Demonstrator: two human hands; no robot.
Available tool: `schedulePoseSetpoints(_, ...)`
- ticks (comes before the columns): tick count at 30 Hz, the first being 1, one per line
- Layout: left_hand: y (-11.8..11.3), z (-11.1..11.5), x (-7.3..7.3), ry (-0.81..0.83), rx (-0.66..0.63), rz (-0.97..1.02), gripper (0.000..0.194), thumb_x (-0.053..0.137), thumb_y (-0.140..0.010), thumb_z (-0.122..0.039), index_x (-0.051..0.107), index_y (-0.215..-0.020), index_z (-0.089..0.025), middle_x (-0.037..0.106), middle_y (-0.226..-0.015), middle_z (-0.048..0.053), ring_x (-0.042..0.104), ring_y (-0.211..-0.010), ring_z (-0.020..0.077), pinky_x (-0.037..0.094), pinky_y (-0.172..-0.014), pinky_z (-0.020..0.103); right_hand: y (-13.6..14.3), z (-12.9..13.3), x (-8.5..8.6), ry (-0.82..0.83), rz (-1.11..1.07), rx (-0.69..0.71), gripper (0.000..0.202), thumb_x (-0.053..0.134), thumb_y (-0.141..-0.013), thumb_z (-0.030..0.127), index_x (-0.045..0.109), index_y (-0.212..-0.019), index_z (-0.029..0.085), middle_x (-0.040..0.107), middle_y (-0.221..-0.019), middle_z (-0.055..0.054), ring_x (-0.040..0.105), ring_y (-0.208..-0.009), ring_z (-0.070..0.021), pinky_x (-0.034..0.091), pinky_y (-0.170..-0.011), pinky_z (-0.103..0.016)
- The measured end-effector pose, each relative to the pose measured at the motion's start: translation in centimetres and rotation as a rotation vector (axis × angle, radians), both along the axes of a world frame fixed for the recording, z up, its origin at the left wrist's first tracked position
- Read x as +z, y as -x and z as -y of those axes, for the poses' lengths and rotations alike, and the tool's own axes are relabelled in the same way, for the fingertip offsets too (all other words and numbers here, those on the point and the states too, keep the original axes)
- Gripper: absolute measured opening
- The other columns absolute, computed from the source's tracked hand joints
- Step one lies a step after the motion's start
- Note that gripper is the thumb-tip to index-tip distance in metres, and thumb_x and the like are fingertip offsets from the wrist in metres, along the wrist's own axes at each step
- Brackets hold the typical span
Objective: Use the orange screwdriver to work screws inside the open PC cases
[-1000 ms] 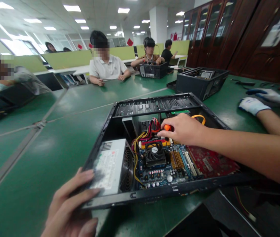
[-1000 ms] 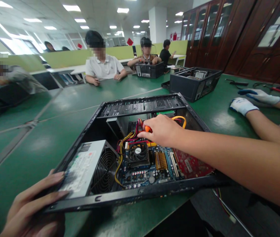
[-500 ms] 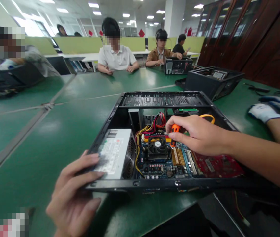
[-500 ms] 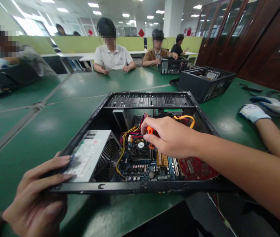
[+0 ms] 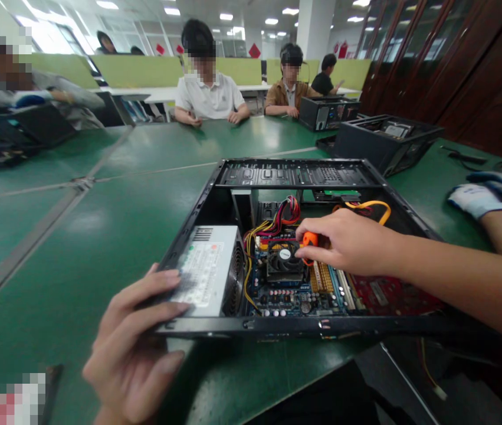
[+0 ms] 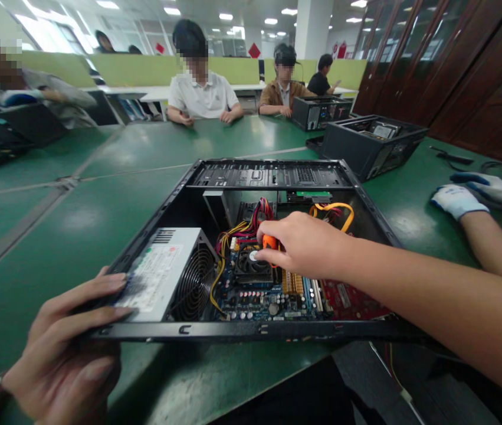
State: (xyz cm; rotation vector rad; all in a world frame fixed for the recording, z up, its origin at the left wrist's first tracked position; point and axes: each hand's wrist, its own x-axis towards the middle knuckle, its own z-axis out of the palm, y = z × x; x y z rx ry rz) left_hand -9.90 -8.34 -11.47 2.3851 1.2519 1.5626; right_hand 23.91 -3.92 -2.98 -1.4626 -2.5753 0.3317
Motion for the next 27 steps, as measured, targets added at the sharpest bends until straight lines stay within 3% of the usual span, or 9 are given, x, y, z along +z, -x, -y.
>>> schedulePoseSetpoints(3, -0.3, 0.0, 0.5, -0.054, -0.122, 0.052, 0.032, 0.06, -0.081, -0.047, 0.069, -0.102, -0.025, 0.066, -0.122, 0.005, 0.062, -0.113, 0.0326, 0.043, -0.111, 0.062, -0.2, 0.0, -0.3, -0.055, 0.069, -0.043, 0.035, 0.061, -0.09, 0.051, 0.073, -0.105, 0.021, 0.074, -0.078, -0.006, 0.068, -0.072, -0.0234, 0.045, -0.071, -0.034)
schedulePoseSetpoints(6, -0.4, -0.1, 0.6, -0.071, -0.159, 0.044, 0.032, 0.063, -0.081, -0.045, 0.069, -0.102, -0.022, 0.067, -0.119, 0.009, 0.062, -0.111, 0.0323, 0.043, -0.11, 0.062, -0.7, 0.5, 0.1, -0.02, 0.039, 0.041, 0.032, 0.055, -0.094, 0.031, 0.065, -0.123, 0.02, 0.074, -0.112, -0.009, 0.068, -0.098, -0.0254, 0.048, -0.086, -0.037)
schedulePoseSetpoints(9, -0.4, -0.2, 0.6, -0.079, -0.169, 0.039, 0.03, 0.061, -0.082, -0.043, 0.068, -0.103, -0.022, 0.066, -0.12, 0.01, 0.062, -0.11, 0.0322, 0.043, -0.109, 0.062, -0.9, 1.2, 2.0, 0.027, 0.037, 0.099, 0.033, 0.051, -0.093, 0.02, 0.062, -0.124, 0.019, 0.069, -0.123, -0.009, 0.064, -0.11, -0.0258, 0.046, -0.094, -0.038)
schedulePoseSetpoints(13, -0.5, 0.0, 0.8, -0.077, -0.188, 0.037, 0.03, 0.061, -0.082, -0.041, 0.067, -0.103, -0.021, 0.065, -0.118, 0.01, 0.061, -0.11, 0.0315, 0.043, -0.109, 0.061, 0.7, 1.8, 5.9, -0.064, -0.058, 0.081, 0.026, 0.054, -0.093, 0.027, 0.063, -0.118, 0.024, 0.072, -0.109, -0.005, 0.066, -0.095, -0.0242, 0.048, -0.083, -0.036)
schedulePoseSetpoints(15, -0.6, 0.0, 1.0, -0.079, -0.19, 0.035, 0.028, 0.062, -0.082, -0.04, 0.067, -0.102, -0.021, 0.066, -0.117, 0.01, 0.062, -0.11, 0.0312, 0.043, -0.108, 0.061, 2.4, 1.6, 6.5, -0.083, -0.111, 0.111, 0.024, 0.055, -0.093, 0.027, 0.063, -0.115, 0.023, 0.072, -0.107, -0.005, 0.065, -0.093, -0.0228, 0.048, -0.081, -0.034)
schedulePoseSetpoints(17, -0.7, 0.1, 1.2, -0.081, -0.185, 0.03, 0.026, 0.061, -0.082, -0.039, 0.067, -0.1, -0.021, 0.066, -0.115, 0.01, 0.062, -0.109, 0.0307, 0.044, -0.108, 0.06, 4.2, 1.2, 5.9, -0.057, -0.126, 0.165, 0.024, 0.054, -0.093, 0.022, 0.062, -0.116, 0.021, 0.071, -0.111, -0.006, 0.065, -0.097, -0.0225, 0.047, -0.084, -0.032)
schedulePoseSetpoints(20, -0.7, 0.2, 1.3, -0.086, -0.182, 0.019, 0.025, 0.061, -0.081, -0.037, 0.066, -0.1, -0.022, 0.066, -0.115, 0.009, 0.063, -0.109, 0.0302, 0.044, -0.108, 0.059, 6.0, 0.2, 3.5, 0.016, -0.118, 0.238, 0.028, 0.052, -0.093, 0.016, 0.06, -0.12, 0.018, 0.069, -0.118, -0.009, 0.063, -0.106, -0.0231, 0.046, -0.091, -0.033)
schedulePoseSetpoints(23, -0.6, 0.2, 1.1, -0.079, -0.179, 0.015, 0.025, 0.061, -0.08, -0.036, 0.066, -0.1, -0.022, 0.065, -0.115, 0.01, 0.062, -0.109, 0.0307, 0.044, -0.108, 0.06, 6.4, -0.6, 1.6, 0.041, -0.141, 0.234, 0.028, 0.051, -0.093, 0.014, 0.059, -0.12, 0.017, 0.068, -0.118, -0.009, 0.062, -0.108, -0.0226, 0.045, -0.095, -0.034)
schedulePoseSetpoints(27, -0.5, 0.3, 1.0, -0.069, -0.187, 0.017, 0.026, 0.06, -0.08, -0.036, 0.067, -0.101, -0.021, 0.065, -0.116, 0.01, 0.062, -0.11, 0.0312, 0.043, -0.108, 0.06, 6.1, -1.0, 0.9, 0.041, -0.165, 0.211, 0.027, 0.052, -0.092, 0.014, 0.059, -0.118, 0.018, 0.068, -0.118, -0.007, 0.062, -0.109, -0.0216, 0.045, -0.097, -0.034)
